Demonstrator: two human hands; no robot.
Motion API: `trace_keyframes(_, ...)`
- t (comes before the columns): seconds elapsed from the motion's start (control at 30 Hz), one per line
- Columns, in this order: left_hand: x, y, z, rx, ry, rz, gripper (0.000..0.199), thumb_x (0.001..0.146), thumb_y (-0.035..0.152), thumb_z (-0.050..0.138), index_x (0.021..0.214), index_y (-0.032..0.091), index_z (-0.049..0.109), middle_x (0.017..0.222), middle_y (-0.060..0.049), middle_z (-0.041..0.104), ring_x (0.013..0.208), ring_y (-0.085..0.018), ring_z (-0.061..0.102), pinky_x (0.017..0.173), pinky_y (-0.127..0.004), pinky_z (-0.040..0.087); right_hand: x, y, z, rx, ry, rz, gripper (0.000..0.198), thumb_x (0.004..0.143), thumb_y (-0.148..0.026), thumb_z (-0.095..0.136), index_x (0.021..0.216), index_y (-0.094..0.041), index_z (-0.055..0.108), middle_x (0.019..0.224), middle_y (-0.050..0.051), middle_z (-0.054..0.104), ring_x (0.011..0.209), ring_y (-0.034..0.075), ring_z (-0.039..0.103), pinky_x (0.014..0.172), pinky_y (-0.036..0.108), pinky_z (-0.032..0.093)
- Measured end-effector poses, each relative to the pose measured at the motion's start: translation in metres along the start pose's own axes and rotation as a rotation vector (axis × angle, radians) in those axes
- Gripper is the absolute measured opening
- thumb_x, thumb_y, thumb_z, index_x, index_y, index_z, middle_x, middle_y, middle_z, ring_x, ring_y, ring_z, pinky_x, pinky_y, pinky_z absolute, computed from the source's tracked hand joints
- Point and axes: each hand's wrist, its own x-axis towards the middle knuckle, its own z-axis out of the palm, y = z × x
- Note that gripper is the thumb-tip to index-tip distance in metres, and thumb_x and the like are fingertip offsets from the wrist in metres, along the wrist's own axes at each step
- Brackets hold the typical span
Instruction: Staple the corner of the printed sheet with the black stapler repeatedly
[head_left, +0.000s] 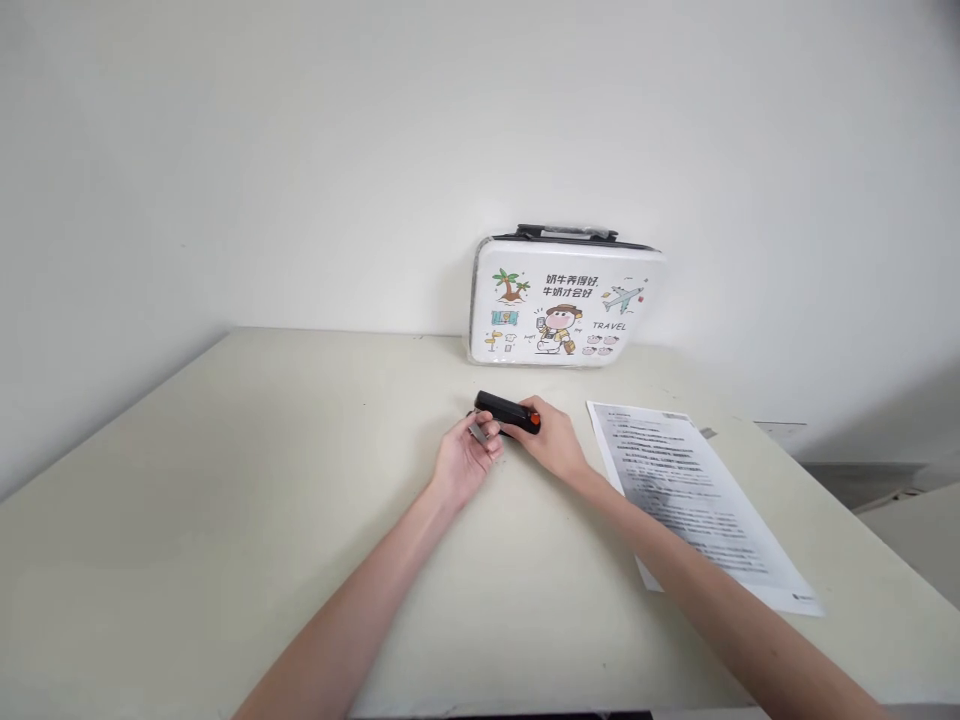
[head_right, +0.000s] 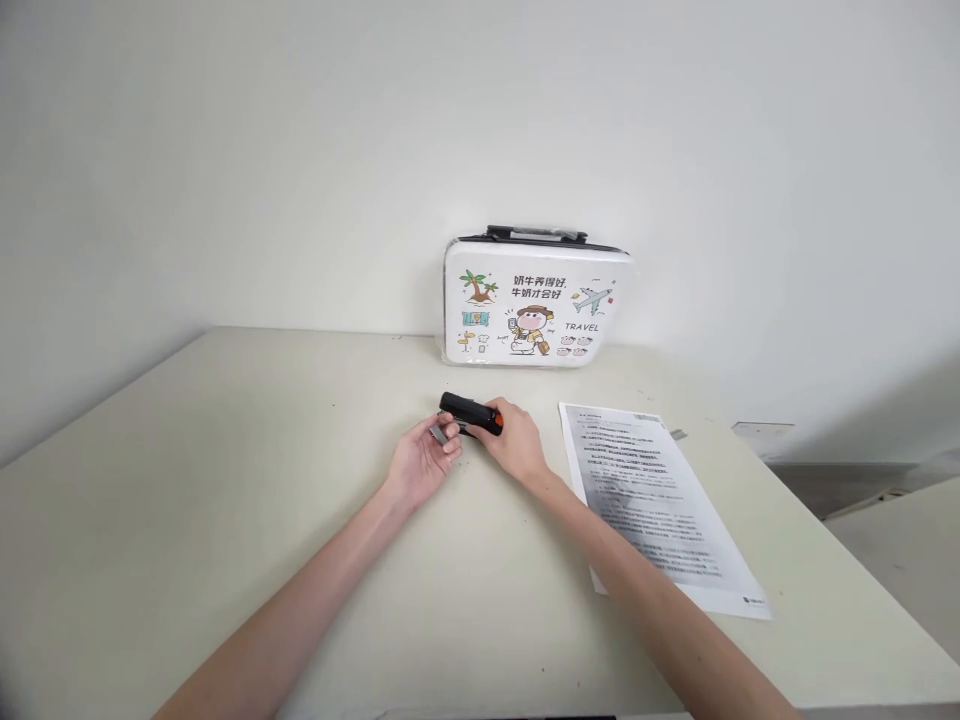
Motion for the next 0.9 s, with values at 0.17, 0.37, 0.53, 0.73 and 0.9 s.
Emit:
trace_keyframes(0.17,-0.002,-0.004,0.000,0.021,-0.011,-0.014,0.015,0.099,0.018,0.058,0.089,0.012,0.068,0.077,-0.006,0.068,0.065,-0.016,0.069,0.067,-0.027,0.058,0.031,-0.010,0.023,-0.015,-0.019,-0.115,0.018,0.084,-0.029,0.072,0.101,-0.022,0.072,0.099,0.007,0.073,0.095,0.026,0.066,0.089,0.041,0.052)
trace_keyframes(0.37,0.005,-0.009,-0.008,0.035,0.035,0.031,0.005,0.096,0.017,0.064,0.094,0.015,0.068,0.096,-0.011,0.078,0.088,-0.023,0.078,0.093,-0.037,0.060,0.027,-0.013,0.012,0.114,-0.002,-0.170,0.029,0.102,-0.039,0.054,0.122,-0.021,0.065,0.120,0.012,0.071,0.105,0.024,0.070,0.091,0.041,0.057)
trace_keyframes(0.53,0.006,-0.015,-0.007,0.026,0.040,0.069,0.008,0.092,0.016,0.068,0.100,0.016,0.068,0.109,-0.013,0.079,0.102,-0.026,0.078,0.108,-0.042,0.053,-0.016,-0.033,-0.008,0.062,0.127,-0.299,0.023,0.103,-0.038,0.059,0.120,-0.024,0.066,0.133,0.014,0.062,0.128,0.029,0.060,0.109,0.051,0.051)
trace_keyframes(0.73,-0.001,-0.017,0.001,0.165,-0.046,0.028,0.017,0.091,0.021,0.073,0.107,0.018,0.070,0.122,-0.013,0.077,0.111,-0.027,0.075,0.108,-0.043,0.052,-0.046,-0.053,-0.005,-0.154,0.110,-0.349,0.017,0.097,-0.031,0.070,0.112,-0.023,0.071,0.152,0.017,0.048,0.142,0.037,0.047,0.114,0.059,0.047)
trace_keyframes(0.9,-0.004,-0.018,0.006,0.283,-0.147,-0.031,0.022,0.094,0.032,0.076,0.112,0.020,0.069,0.117,-0.011,0.077,0.107,-0.025,0.076,0.101,-0.040,0.055,-0.051,-0.048,-0.015,-0.151,0.150,-0.333,0.012,0.102,-0.023,0.059,0.105,-0.023,0.071,0.151,0.017,0.053,0.136,0.033,0.054,0.109,0.056,0.053)
